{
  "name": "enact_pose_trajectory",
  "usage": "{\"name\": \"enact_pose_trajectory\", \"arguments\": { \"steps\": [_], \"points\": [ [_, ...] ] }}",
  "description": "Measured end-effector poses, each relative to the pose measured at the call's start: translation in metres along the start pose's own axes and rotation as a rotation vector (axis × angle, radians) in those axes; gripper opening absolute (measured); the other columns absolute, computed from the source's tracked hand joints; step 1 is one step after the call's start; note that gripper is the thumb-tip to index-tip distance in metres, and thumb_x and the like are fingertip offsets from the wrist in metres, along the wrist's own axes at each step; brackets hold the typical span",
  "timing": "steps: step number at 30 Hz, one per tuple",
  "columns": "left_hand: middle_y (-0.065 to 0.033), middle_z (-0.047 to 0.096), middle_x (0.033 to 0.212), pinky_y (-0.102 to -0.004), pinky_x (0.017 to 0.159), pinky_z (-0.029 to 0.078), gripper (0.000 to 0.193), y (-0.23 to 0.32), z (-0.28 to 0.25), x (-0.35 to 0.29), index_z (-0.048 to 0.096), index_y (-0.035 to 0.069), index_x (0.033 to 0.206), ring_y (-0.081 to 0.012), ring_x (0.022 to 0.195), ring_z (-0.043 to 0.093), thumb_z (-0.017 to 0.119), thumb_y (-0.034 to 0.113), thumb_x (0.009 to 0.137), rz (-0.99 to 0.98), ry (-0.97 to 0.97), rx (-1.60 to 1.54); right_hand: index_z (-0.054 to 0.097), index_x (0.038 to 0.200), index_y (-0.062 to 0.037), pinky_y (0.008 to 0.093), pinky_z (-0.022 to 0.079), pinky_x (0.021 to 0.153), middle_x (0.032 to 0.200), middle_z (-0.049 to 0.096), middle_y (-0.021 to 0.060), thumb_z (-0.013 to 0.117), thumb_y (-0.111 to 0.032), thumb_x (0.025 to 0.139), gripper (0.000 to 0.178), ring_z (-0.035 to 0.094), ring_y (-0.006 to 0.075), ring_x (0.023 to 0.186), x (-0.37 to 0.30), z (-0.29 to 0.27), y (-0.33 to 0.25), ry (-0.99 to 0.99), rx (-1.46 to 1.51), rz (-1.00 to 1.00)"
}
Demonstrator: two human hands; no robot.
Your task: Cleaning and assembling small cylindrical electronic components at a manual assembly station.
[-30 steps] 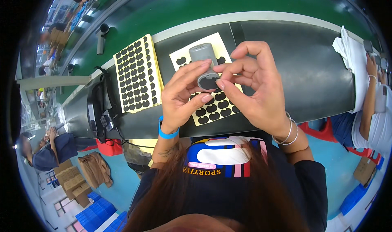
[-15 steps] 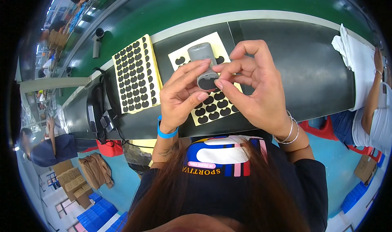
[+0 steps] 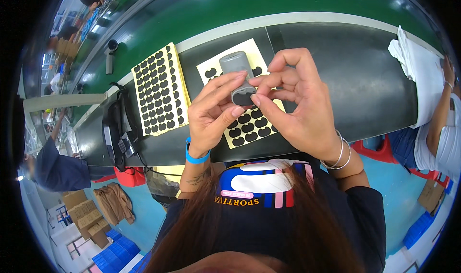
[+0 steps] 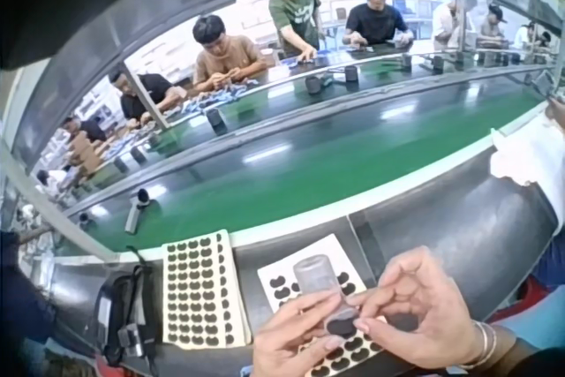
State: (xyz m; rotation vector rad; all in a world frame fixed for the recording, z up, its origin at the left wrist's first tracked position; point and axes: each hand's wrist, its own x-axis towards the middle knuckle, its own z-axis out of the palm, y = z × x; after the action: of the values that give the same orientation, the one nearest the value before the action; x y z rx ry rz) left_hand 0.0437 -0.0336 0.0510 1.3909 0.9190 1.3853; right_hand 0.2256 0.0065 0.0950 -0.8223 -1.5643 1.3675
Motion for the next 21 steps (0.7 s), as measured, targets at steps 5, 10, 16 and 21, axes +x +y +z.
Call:
{"name": "enact_pose_trajectory", "arguments": {
  "steps": [5,10,16,21],
  "points": [
    [-0.0158,0.053,0.127,-0.0239,0.075,0.056,0.041,0.0,0.0009,0.0003,0.059,-0.003,0.122,-0.0134,0.087,0.061,0.068,-0.001,0.082,-0.004,0.001,0.017,0.037,0.108,-0.0018,0.0306,0.055,0.084,0.085,0.065,0.01,0.064,0.006,0.082,0.038,0.066,0.0198,0.099,-0.0016,0.0001,-0.0006,0.019,-0.027,-0.008],
    [-0.0197,0.048,0.131,-0.0267,0.079,0.056,0.041,0.0005,-0.001,-0.0012,0.055,-0.005,0.126,-0.0172,0.102,0.058,0.063,-0.001,0.086,0.013,-0.06,0.051,0.036,0.109,-0.0055,0.0258,0.052,0.081,0.087,0.062,0.009,0.062,0.007,0.082,0.04,0.064,0.0183,0.1,-0.0033,0.0011,-0.0033,0.008,-0.081,0.034],
    [-0.0194,0.048,0.131,-0.0283,0.081,0.056,0.04,0.0003,0.0006,-0.0018,0.055,-0.005,0.125,-0.0185,0.104,0.057,0.062,-0.002,0.086,-0.001,-0.053,0.03,0.036,0.109,-0.0053,0.0255,0.052,0.08,0.09,0.062,0.009,0.061,0.008,0.082,0.04,0.064,0.0173,0.099,-0.0047,0.0014,-0.004,0.008,-0.11,0.028],
    [-0.0195,0.048,0.13,-0.0304,0.083,0.056,0.038,0.0006,0.0028,-0.0024,0.056,-0.005,0.124,-0.02,0.107,0.057,0.062,-0.002,0.087,-0.008,-0.04,0.003,0.036,0.109,-0.0051,0.0253,0.052,0.08,0.089,0.061,0.0087,0.061,0.008,0.081,0.04,0.064,0.016,0.097,-0.0053,0.003,-0.0045,0.019,-0.12,0.031]
  ]
}}
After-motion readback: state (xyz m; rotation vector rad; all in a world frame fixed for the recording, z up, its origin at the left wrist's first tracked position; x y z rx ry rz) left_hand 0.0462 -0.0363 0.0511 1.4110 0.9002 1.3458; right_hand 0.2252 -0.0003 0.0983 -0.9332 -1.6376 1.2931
